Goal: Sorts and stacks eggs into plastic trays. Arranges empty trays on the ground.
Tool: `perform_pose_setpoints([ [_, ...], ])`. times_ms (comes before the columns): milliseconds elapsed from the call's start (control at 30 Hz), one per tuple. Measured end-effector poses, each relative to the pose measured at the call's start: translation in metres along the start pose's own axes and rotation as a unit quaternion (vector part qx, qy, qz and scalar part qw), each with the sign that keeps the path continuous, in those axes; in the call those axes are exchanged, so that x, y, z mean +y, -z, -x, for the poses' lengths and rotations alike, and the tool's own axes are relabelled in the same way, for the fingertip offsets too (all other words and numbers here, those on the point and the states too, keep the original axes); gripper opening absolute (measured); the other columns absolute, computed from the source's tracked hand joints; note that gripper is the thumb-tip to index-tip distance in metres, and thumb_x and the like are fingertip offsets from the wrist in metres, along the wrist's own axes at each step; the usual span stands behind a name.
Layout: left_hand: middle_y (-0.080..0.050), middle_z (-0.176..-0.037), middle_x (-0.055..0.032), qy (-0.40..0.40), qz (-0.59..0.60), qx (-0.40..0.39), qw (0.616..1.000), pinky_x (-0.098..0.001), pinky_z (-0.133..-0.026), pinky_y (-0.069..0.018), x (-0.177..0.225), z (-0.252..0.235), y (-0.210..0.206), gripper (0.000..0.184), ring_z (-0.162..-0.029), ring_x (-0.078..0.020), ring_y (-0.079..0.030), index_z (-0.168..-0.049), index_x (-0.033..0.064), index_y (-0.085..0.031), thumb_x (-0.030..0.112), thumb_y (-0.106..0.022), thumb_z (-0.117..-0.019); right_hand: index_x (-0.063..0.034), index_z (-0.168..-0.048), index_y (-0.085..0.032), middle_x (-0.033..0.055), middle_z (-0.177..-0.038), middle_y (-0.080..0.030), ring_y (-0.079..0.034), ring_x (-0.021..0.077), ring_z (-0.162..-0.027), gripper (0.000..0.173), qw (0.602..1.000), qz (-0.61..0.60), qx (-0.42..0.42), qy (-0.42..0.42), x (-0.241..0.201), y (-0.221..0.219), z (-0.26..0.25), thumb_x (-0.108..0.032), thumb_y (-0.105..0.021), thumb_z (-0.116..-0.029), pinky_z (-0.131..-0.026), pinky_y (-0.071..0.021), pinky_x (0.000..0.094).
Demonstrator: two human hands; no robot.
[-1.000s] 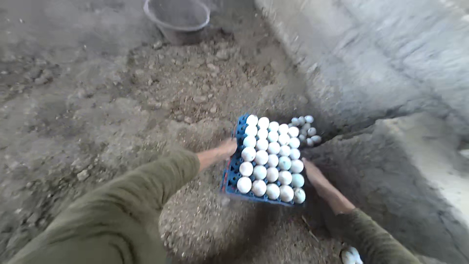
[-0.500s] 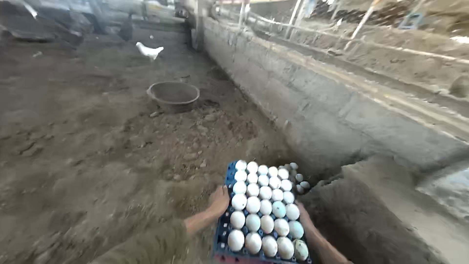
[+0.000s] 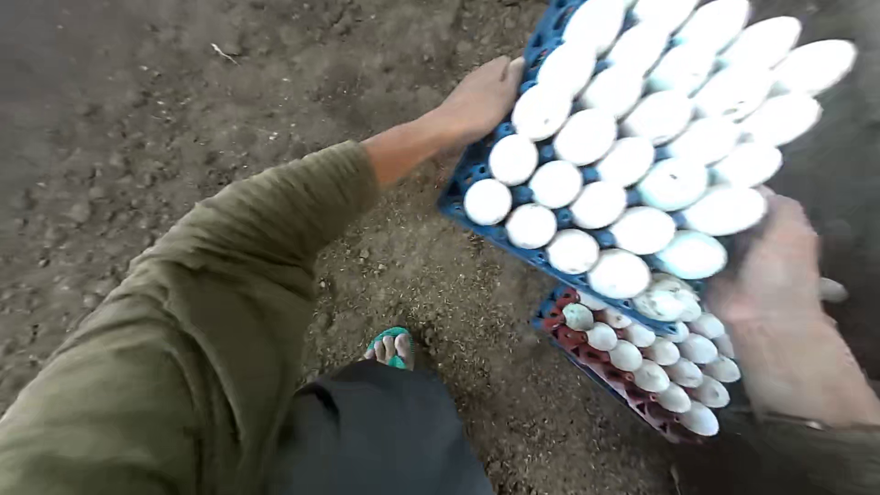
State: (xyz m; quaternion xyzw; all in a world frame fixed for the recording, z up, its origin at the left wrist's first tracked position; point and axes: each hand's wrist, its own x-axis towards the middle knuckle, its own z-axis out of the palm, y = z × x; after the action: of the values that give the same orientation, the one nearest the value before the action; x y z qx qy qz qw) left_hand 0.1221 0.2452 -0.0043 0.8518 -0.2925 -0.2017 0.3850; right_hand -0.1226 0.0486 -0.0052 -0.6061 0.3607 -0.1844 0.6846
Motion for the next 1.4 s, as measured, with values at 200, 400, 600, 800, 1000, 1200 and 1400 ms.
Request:
perform_pose_setpoints([
  [200, -0.058, -0.137, -0.0261, 0.138, 0.003, 0.023, 0.990, -0.0580, -0.109, -0.0414, -0.158, 0.089, 0.013, 0.055, -0.129, -0.0362, -0.056, -0.140, -0.0033, -0.052, 0.035, -0.022, -0.1137, -0.0083, -0.126, -0.061, 0.0094, -0.114, -0.066, -0.065, 0.0200, -0.108, 0.049, 0.982, 0.107, -0.062, -0.146, 0.077, -0.101, 0.003, -0.042, -0.030, -0.1103, -0.090, -0.0557, 0.0453],
  [400, -0.058, -0.136, -0.0275, 0.301, 0.042, 0.066, 0.951, -0.0631, -0.107, -0.0417, -0.267, 0.186, 0.007, 0.055, -0.127, -0.0406, -0.057, -0.142, -0.0011, -0.050, 0.038, -0.024, -0.1133, 0.0027, -0.138, -0.052, 0.0233, -0.129, -0.061, -0.060, 0.0325, -0.121, 0.057, 0.925, 0.272, -0.141, -0.223, 0.169, -0.180, 0.016, -0.043, -0.034, -0.1096, -0.101, -0.0488, 0.0545],
  [600, -0.060, -0.125, -0.0332, 0.393, 0.051, 0.057, 0.916, -0.0626, -0.102, -0.0439, -0.316, 0.232, -0.003, 0.049, -0.118, -0.0445, -0.060, -0.139, -0.0065, -0.047, 0.030, -0.027, -0.1139, 0.0046, -0.136, -0.053, 0.0264, -0.136, -0.056, -0.055, 0.0348, -0.128, 0.052, 0.911, 0.292, -0.165, -0.240, 0.223, -0.216, 0.037, -0.038, -0.038, -0.1105, -0.107, -0.0434, 0.0529],
  [800, -0.060, -0.128, -0.0326, 0.425, 0.041, 0.056, 0.903, -0.0642, -0.104, -0.0417, -0.318, 0.239, -0.014, 0.047, -0.122, -0.0454, -0.059, -0.141, -0.0053, -0.049, 0.028, -0.030, -0.1138, 0.0018, -0.136, -0.058, 0.0281, -0.142, -0.049, -0.048, 0.0389, -0.133, 0.049, 0.907, 0.329, -0.157, -0.209, 0.227, -0.209, 0.048, -0.036, -0.044, -0.1091, -0.111, -0.0411, 0.0521],
  [1000, -0.066, -0.103, -0.0310, 0.503, 0.002, 0.086, 0.860, -0.0678, -0.087, -0.0447, -0.296, 0.240, -0.004, 0.053, -0.100, -0.0462, -0.063, -0.113, -0.0041, -0.067, 0.037, -0.034, -0.1125, -0.0013, -0.137, -0.060, 0.0256, -0.141, -0.052, -0.049, 0.0378, -0.132, 0.045, 0.895, 0.341, -0.170, -0.232, 0.210, -0.208, 0.047, -0.033, -0.049, -0.1077, -0.110, -0.0412, 0.0522],
  [1200, -0.065, -0.093, -0.0311, 0.547, -0.042, 0.077, 0.833, -0.0682, -0.081, -0.0444, -0.282, 0.228, 0.000, 0.059, -0.092, -0.0479, -0.063, -0.096, -0.0060, -0.067, 0.041, -0.035, -0.1116, -0.0012, -0.134, -0.063, 0.0237, -0.138, -0.053, -0.050, 0.0357, -0.130, 0.042, 0.895, 0.326, -0.172, -0.252, 0.199, -0.205, 0.047, -0.030, -0.051, -0.1061, -0.108, -0.0423, 0.0509],
  [1400, -0.065, -0.095, -0.0321, 0.567, -0.049, 0.091, 0.817, -0.0691, -0.081, -0.0451, -0.282, 0.222, 0.002, 0.059, -0.094, -0.0484, -0.063, -0.096, -0.0065, -0.067, 0.041, -0.034, -0.1108, -0.0010, -0.129, -0.064, 0.0230, -0.135, -0.056, -0.053, 0.0342, -0.127, 0.043, 0.897, 0.298, -0.165, -0.281, 0.197, -0.205, 0.039, -0.035, -0.049, -0.1074, -0.105, -0.0431, 0.0519],
])
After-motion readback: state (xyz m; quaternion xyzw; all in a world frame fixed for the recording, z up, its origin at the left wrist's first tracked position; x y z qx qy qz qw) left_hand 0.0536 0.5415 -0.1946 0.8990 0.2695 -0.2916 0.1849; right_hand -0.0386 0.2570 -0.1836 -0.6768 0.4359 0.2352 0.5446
